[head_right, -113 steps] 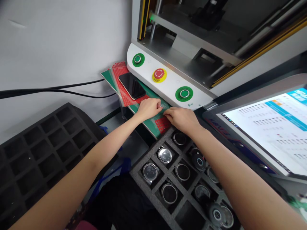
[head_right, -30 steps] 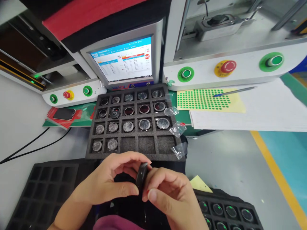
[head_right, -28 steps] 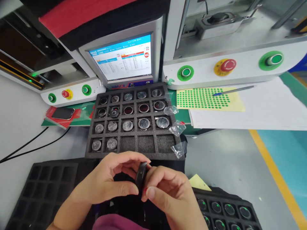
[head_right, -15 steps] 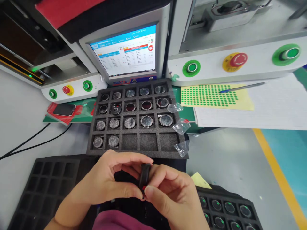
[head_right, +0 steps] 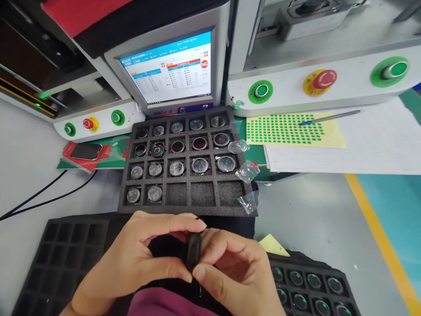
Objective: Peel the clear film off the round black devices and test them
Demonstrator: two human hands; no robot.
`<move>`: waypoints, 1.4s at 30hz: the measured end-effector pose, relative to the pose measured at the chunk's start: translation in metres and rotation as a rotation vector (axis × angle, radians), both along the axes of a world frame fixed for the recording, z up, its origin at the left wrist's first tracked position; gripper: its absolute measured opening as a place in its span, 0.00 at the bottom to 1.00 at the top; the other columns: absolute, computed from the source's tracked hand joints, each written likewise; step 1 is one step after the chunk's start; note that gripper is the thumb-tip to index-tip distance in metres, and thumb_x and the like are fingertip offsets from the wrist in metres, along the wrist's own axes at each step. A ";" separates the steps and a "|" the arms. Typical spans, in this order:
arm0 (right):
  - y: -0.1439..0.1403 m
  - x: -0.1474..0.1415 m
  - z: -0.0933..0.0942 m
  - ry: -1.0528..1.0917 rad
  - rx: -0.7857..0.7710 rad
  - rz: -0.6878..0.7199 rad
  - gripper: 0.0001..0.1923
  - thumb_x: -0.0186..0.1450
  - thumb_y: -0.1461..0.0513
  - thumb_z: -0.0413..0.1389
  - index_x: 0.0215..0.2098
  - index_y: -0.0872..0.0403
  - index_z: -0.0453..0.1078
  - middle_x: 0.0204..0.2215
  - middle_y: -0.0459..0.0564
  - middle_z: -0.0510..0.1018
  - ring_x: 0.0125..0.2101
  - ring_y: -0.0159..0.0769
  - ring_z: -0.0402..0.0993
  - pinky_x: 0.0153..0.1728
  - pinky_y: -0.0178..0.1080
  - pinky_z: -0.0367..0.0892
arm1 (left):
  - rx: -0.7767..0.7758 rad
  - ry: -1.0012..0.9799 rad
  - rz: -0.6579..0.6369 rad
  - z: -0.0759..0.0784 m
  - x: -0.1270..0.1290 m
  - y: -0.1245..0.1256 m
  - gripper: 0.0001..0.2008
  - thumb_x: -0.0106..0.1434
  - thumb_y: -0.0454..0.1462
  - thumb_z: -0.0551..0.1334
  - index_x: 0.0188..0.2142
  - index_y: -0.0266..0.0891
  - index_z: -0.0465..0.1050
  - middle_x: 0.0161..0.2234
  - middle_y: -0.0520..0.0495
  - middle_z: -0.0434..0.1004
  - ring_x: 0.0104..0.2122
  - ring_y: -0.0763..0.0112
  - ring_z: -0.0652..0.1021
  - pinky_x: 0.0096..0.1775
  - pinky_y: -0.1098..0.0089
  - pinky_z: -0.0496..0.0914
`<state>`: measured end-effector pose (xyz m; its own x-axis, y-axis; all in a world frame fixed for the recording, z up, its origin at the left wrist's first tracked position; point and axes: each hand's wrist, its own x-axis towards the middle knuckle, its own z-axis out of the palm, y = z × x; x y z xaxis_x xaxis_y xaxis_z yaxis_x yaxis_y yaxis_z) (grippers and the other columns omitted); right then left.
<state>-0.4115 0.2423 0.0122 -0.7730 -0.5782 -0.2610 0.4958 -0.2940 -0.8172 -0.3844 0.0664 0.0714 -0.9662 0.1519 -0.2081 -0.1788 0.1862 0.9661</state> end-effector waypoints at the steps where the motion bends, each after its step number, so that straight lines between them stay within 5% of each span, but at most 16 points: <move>1: 0.000 -0.002 -0.002 0.002 -0.020 0.034 0.14 0.55 0.56 0.67 0.20 0.53 0.69 0.18 0.45 0.70 0.21 0.31 0.68 0.24 0.32 0.68 | -0.006 0.017 0.001 0.001 0.001 0.000 0.22 0.56 0.36 0.71 0.50 0.51 0.76 0.42 0.55 0.82 0.41 0.71 0.81 0.46 0.75 0.73; 3: 0.000 -0.004 -0.006 0.019 -0.063 0.057 0.17 0.52 0.56 0.69 0.20 0.53 0.67 0.19 0.44 0.70 0.22 0.31 0.68 0.24 0.32 0.69 | 0.010 0.020 -0.010 0.002 0.002 -0.001 0.23 0.55 0.36 0.72 0.51 0.51 0.76 0.43 0.54 0.82 0.41 0.70 0.81 0.47 0.74 0.73; 6: -0.004 -0.005 -0.005 0.077 -0.060 -0.105 0.19 0.47 0.53 0.72 0.27 0.51 0.68 0.28 0.45 0.72 0.28 0.33 0.72 0.27 0.33 0.72 | 0.070 -0.060 -0.038 0.002 0.002 -0.002 0.24 0.54 0.36 0.72 0.51 0.50 0.76 0.39 0.53 0.82 0.37 0.69 0.81 0.44 0.72 0.75; 8: -0.008 -0.003 0.001 0.165 -0.034 -0.202 0.20 0.48 0.51 0.71 0.35 0.47 0.73 0.42 0.49 0.74 0.39 0.38 0.75 0.37 0.37 0.74 | 0.177 -0.177 -0.091 -0.001 0.001 -0.002 0.26 0.54 0.36 0.72 0.53 0.49 0.75 0.35 0.52 0.82 0.34 0.68 0.81 0.41 0.71 0.76; 10: -0.010 0.000 0.008 0.210 -0.085 -0.150 0.17 0.53 0.50 0.68 0.39 0.43 0.75 0.52 0.50 0.72 0.50 0.46 0.73 0.49 0.46 0.71 | 0.322 -0.300 -0.170 -0.005 -0.001 -0.001 0.24 0.55 0.36 0.72 0.52 0.47 0.75 0.35 0.50 0.82 0.35 0.67 0.82 0.40 0.71 0.77; 14: -0.014 0.006 0.019 0.073 -0.213 -0.074 0.10 0.56 0.51 0.65 0.33 0.44 0.73 0.40 0.51 0.78 0.53 0.53 0.71 0.51 0.57 0.68 | 0.504 -0.411 -0.244 -0.011 -0.007 0.003 0.18 0.52 0.40 0.73 0.43 0.40 0.79 0.39 0.45 0.80 0.40 0.63 0.81 0.41 0.69 0.76; 19: -0.019 0.004 0.014 0.074 -0.204 -0.106 0.12 0.57 0.52 0.64 0.31 0.49 0.70 0.32 0.52 0.77 0.50 0.54 0.73 0.42 0.51 0.74 | 0.573 -0.423 -0.189 -0.017 -0.010 0.007 0.21 0.52 0.51 0.71 0.37 0.38 0.76 0.37 0.45 0.78 0.40 0.61 0.81 0.43 0.63 0.76; 25: -0.027 0.000 0.003 0.088 -0.295 -0.152 0.10 0.59 0.53 0.62 0.34 0.48 0.71 0.34 0.51 0.76 0.48 0.50 0.75 0.39 0.47 0.76 | 0.662 -0.388 -0.113 -0.022 -0.013 0.010 0.19 0.51 0.48 0.72 0.35 0.38 0.73 0.33 0.50 0.72 0.33 0.72 0.77 0.37 0.72 0.72; 28: -0.029 0.001 -0.001 0.077 -0.314 -0.221 0.07 0.61 0.56 0.62 0.35 0.47 0.71 0.35 0.48 0.77 0.46 0.45 0.77 0.41 0.46 0.76 | 0.478 -0.280 -0.127 -0.016 -0.007 0.012 0.13 0.63 0.44 0.63 0.38 0.35 0.74 0.33 0.49 0.71 0.33 0.73 0.74 0.37 0.73 0.70; 33: -0.027 0.008 -0.006 0.208 -0.177 -0.284 0.02 0.64 0.60 0.60 0.36 0.48 0.72 0.37 0.46 0.77 0.41 0.37 0.78 0.50 0.45 0.73 | -0.082 -0.014 -0.086 -0.007 0.007 0.019 0.08 0.67 0.35 0.58 0.39 0.35 0.75 0.31 0.48 0.76 0.31 0.71 0.76 0.39 0.72 0.71; 38: -0.031 0.017 0.000 0.224 -0.091 -0.428 0.03 0.65 0.60 0.58 0.38 0.49 0.72 0.38 0.49 0.77 0.42 0.38 0.78 0.46 0.39 0.75 | -0.334 0.349 -0.007 -0.014 0.009 0.031 0.12 0.70 0.34 0.52 0.47 0.30 0.71 0.41 0.37 0.80 0.41 0.63 0.80 0.47 0.68 0.74; 42: -0.042 0.017 0.008 0.269 -0.132 -0.578 0.01 0.64 0.61 0.59 0.35 0.51 0.72 0.33 0.47 0.76 0.37 0.33 0.75 0.46 0.42 0.76 | -0.538 0.576 0.004 -0.019 0.009 0.036 0.13 0.71 0.34 0.48 0.45 0.28 0.69 0.35 0.37 0.81 0.37 0.60 0.81 0.43 0.64 0.77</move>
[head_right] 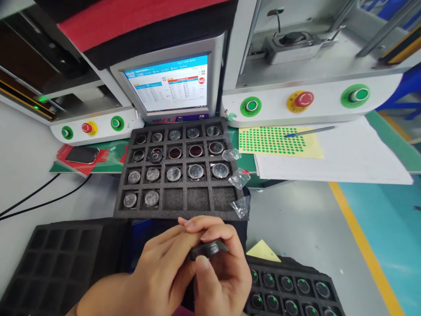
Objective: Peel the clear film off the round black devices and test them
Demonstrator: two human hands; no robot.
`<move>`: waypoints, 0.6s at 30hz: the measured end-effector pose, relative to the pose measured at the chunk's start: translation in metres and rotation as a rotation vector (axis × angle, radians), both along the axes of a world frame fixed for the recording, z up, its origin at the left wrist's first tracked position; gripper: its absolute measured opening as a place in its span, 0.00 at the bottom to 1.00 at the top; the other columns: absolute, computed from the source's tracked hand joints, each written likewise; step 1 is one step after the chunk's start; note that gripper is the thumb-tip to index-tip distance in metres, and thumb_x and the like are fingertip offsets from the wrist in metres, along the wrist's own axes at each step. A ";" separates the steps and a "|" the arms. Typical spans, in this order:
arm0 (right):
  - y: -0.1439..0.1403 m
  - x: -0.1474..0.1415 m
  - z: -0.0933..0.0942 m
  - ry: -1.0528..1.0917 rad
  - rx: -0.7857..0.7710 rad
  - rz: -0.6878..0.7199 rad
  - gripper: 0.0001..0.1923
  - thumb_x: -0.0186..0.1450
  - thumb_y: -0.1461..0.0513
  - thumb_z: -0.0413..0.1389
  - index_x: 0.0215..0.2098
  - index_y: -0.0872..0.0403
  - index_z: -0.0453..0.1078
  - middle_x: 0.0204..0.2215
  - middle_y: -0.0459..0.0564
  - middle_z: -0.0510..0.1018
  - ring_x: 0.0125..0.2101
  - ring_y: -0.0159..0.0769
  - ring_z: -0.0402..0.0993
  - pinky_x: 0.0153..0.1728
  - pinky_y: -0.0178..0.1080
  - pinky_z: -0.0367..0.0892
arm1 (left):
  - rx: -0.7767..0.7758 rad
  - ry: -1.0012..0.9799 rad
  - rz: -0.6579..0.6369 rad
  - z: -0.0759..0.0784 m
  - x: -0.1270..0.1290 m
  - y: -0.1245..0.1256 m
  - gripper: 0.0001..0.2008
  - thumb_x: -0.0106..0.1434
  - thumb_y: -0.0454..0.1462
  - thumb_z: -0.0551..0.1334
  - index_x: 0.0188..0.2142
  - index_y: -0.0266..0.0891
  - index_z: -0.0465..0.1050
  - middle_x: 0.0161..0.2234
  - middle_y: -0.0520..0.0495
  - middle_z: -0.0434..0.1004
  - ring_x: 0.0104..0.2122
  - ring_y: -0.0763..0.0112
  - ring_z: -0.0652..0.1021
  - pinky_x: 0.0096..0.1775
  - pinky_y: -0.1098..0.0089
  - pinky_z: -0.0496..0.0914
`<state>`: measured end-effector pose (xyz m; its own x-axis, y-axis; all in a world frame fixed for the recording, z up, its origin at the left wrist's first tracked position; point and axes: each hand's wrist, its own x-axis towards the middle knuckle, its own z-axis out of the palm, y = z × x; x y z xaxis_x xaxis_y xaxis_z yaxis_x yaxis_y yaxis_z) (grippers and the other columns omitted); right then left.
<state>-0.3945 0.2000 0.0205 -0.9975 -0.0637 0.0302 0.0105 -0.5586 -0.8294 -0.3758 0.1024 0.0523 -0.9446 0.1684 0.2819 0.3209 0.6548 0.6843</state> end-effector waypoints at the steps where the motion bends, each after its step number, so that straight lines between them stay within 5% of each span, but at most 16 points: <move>1: -0.003 0.000 0.001 0.034 -0.010 -0.030 0.01 0.64 0.62 0.58 0.35 0.52 0.71 0.33 0.47 0.75 0.36 0.32 0.74 0.45 0.43 0.77 | -0.028 0.048 0.006 -0.001 0.000 0.000 0.13 0.71 0.34 0.47 0.45 0.28 0.68 0.34 0.38 0.81 0.35 0.60 0.81 0.41 0.64 0.78; 6: -0.016 0.000 -0.005 0.147 -0.025 -0.123 0.05 0.64 0.66 0.51 0.37 0.54 0.67 0.33 0.47 0.71 0.36 0.32 0.70 0.43 0.41 0.78 | -0.101 0.138 0.024 -0.004 0.000 -0.001 0.12 0.72 0.33 0.47 0.45 0.30 0.66 0.32 0.42 0.80 0.32 0.65 0.80 0.38 0.66 0.78; 14: -0.028 -0.001 -0.013 0.243 -0.126 -0.081 0.04 0.66 0.65 0.50 0.39 0.54 0.64 0.33 0.47 0.67 0.35 0.32 0.67 0.41 0.44 0.78 | -0.171 0.210 0.052 -0.008 0.002 -0.007 0.14 0.72 0.32 0.45 0.45 0.27 0.68 0.34 0.40 0.80 0.35 0.65 0.79 0.42 0.68 0.76; 18: -0.022 -0.003 -0.015 0.299 -0.056 0.001 0.03 0.67 0.64 0.50 0.40 0.54 0.64 0.34 0.47 0.67 0.36 0.32 0.68 0.43 0.45 0.77 | -0.103 0.184 0.056 -0.012 0.005 -0.010 0.13 0.72 0.32 0.47 0.45 0.29 0.68 0.34 0.41 0.80 0.34 0.65 0.79 0.41 0.67 0.75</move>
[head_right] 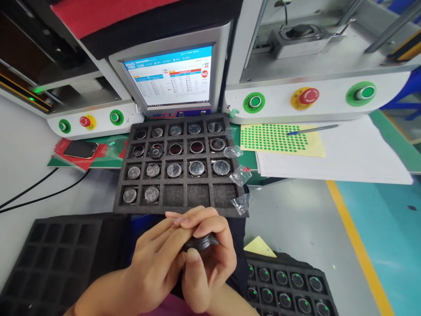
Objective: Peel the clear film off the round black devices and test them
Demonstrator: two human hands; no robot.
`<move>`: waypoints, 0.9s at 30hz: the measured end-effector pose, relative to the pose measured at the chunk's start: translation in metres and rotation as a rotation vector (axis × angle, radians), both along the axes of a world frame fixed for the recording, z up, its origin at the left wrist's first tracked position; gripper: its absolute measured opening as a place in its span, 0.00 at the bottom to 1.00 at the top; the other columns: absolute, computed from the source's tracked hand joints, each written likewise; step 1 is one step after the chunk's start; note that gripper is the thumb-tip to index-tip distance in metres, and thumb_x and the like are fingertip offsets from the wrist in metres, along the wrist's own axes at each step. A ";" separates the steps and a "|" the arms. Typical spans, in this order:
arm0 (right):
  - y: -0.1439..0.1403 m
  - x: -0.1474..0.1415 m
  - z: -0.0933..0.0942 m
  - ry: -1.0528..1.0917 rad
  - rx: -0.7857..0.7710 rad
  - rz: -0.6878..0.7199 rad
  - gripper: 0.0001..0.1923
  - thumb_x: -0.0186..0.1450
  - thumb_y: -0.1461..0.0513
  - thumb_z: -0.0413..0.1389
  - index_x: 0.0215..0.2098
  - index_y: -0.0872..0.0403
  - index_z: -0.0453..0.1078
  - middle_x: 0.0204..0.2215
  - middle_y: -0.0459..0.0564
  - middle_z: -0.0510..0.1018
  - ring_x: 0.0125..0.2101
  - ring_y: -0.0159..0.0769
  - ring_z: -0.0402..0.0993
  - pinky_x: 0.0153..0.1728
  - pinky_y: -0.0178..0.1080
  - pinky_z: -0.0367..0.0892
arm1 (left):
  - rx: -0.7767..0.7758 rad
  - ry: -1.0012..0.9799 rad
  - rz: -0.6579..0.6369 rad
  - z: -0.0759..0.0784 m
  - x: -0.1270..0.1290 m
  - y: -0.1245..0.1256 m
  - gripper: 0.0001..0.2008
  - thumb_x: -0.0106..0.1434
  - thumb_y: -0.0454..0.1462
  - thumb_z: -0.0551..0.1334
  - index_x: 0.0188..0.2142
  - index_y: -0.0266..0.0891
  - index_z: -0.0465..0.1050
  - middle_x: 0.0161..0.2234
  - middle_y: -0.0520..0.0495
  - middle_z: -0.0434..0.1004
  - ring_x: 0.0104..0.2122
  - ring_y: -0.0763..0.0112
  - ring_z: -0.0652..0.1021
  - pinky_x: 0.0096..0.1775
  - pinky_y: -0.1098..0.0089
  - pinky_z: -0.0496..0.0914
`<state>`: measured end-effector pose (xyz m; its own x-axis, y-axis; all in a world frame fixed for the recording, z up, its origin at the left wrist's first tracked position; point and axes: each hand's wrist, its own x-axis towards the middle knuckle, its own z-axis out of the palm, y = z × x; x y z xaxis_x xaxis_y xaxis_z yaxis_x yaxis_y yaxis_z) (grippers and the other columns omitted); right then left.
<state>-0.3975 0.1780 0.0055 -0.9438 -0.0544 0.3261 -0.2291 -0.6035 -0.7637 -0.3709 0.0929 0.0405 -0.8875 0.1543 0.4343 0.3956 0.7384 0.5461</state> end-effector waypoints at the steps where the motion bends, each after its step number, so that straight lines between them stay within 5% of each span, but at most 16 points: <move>1: 0.003 0.000 0.000 0.018 0.039 0.014 0.03 0.68 0.64 0.50 0.40 0.54 0.64 0.35 0.48 0.68 0.37 0.33 0.68 0.44 0.45 0.77 | 0.066 -0.037 -0.013 0.000 0.001 -0.001 0.13 0.72 0.33 0.47 0.46 0.30 0.69 0.35 0.41 0.80 0.34 0.66 0.79 0.41 0.68 0.75; 8: 0.022 0.000 0.007 0.205 0.423 -0.019 0.12 0.68 0.62 0.52 0.49 0.55 0.65 0.39 0.55 0.70 0.44 0.42 0.70 0.39 0.50 0.77 | 0.563 -0.377 -0.071 0.007 0.005 -0.011 0.06 0.68 0.33 0.58 0.41 0.36 0.73 0.36 0.47 0.81 0.34 0.73 0.79 0.38 0.75 0.72; 27: 0.022 -0.004 0.021 0.337 0.474 -0.109 0.17 0.58 0.74 0.54 0.44 0.56 0.65 0.36 0.52 0.74 0.39 0.39 0.76 0.37 0.44 0.80 | 0.713 -0.288 -0.179 -0.010 0.001 -0.015 0.12 0.69 0.42 0.57 0.41 0.37 0.76 0.28 0.49 0.77 0.26 0.78 0.73 0.31 0.81 0.67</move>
<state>-0.4017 0.2004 0.0268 -0.8006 -0.1758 0.5729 -0.5477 -0.1731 -0.8186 -0.3695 0.0782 0.0309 -0.9680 0.0763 0.2390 0.2464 0.1103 0.9629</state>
